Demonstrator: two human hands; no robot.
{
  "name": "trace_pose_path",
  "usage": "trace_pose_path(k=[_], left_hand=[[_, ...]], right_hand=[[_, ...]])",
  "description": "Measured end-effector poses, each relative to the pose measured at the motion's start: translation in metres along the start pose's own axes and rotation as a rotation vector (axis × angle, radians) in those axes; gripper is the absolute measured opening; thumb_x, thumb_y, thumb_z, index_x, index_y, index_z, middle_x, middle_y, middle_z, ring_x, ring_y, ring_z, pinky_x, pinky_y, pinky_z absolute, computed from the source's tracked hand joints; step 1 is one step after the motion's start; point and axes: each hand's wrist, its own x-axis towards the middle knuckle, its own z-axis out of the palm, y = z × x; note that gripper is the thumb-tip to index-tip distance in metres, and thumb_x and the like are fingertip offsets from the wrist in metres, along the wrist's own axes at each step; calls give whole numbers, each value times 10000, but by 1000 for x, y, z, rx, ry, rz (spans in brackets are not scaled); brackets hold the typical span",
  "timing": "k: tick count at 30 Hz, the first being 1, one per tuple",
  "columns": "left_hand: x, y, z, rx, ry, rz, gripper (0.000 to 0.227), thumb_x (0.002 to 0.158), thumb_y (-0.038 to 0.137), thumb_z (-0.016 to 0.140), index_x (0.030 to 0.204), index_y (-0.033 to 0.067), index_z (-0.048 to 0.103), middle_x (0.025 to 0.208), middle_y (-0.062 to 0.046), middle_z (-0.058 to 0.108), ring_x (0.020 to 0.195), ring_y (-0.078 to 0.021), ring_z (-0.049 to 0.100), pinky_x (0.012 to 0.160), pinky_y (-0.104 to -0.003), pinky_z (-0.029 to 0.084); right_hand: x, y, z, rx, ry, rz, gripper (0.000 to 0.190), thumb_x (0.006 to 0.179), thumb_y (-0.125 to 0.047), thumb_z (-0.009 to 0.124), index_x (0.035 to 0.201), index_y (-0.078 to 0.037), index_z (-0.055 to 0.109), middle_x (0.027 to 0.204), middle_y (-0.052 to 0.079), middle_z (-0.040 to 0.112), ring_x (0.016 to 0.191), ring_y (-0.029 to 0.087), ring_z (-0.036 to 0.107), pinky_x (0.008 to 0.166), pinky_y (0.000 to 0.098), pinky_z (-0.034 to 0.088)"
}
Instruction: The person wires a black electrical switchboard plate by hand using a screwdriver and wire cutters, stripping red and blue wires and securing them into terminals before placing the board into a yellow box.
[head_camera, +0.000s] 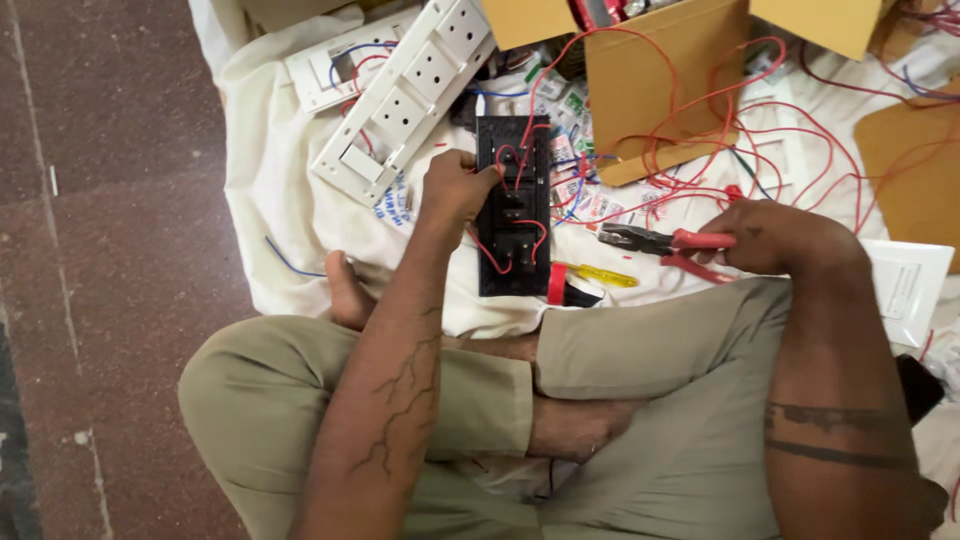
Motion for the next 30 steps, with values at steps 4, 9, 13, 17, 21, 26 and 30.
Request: trace_pose_path(k=[4, 9, 13, 17, 21, 26, 30], left_hand=[[-1, 3, -2, -191, -21, 68, 329, 767, 199, 809, 1019, 10, 716, 836, -134, 763, 735, -212, 727, 682, -353, 569], [-9, 22, -37, 101, 94, 222, 320, 784, 140, 791, 1099, 93, 776, 816, -157, 752, 746, -242, 725, 724, -368, 554], [-15, 28, -54, 83, 105, 29, 366, 853, 156, 703, 1216, 163, 743, 801, -194, 749, 796, -327, 749, 779, -422, 549], [-8, 12, -50, 163, 219, 83, 312, 830, 162, 734, 1135, 123, 785, 920, -201, 731, 890, -369, 705, 819, -442, 527], [-9, 5, -50, 93, 202, 123, 276, 847, 149, 711, 1100, 55, 765, 956, -206, 755, 902, -350, 737, 842, -425, 549], [-20, 0, -58, 184, 85, -44, 253, 858, 209, 714, 1056, 64, 778, 973, -233, 758, 925, -352, 740, 849, -422, 550], [-19, -1, -55, 288, 160, 53, 264, 799, 208, 761, 1026, 73, 779, 987, -224, 726, 942, -384, 688, 829, -458, 519]], right_hand=[[8, 4, 3, 11, 71, -10, 375, 851, -123, 626, 1184, -222, 765, 1010, 108, 796, 923, 269, 727, 858, 385, 570], [5, -4, -7, 149, 36, 88, 444, 762, -159, 816, 1197, -180, 729, 1034, 99, 809, 965, 254, 738, 884, 395, 566], [-14, -36, -21, -26, 420, -216, 393, 753, -196, 815, 1128, -86, 775, 1054, 150, 767, 937, 324, 697, 847, 430, 529], [-13, -89, -33, 302, 701, -164, 272, 879, -221, 779, 1095, -57, 776, 944, 153, 765, 801, 275, 741, 748, 378, 573], [9, -123, -40, 363, 918, -407, 168, 912, -157, 762, 1031, -39, 759, 939, 146, 741, 844, 280, 730, 762, 390, 573], [32, -140, -30, 83, 1048, -512, 91, 900, -111, 700, 956, -54, 743, 943, 156, 710, 924, 350, 674, 817, 472, 546], [45, -136, -22, -95, 938, -239, 132, 879, -94, 635, 918, -108, 760, 901, 137, 727, 874, 359, 681, 734, 499, 536]])
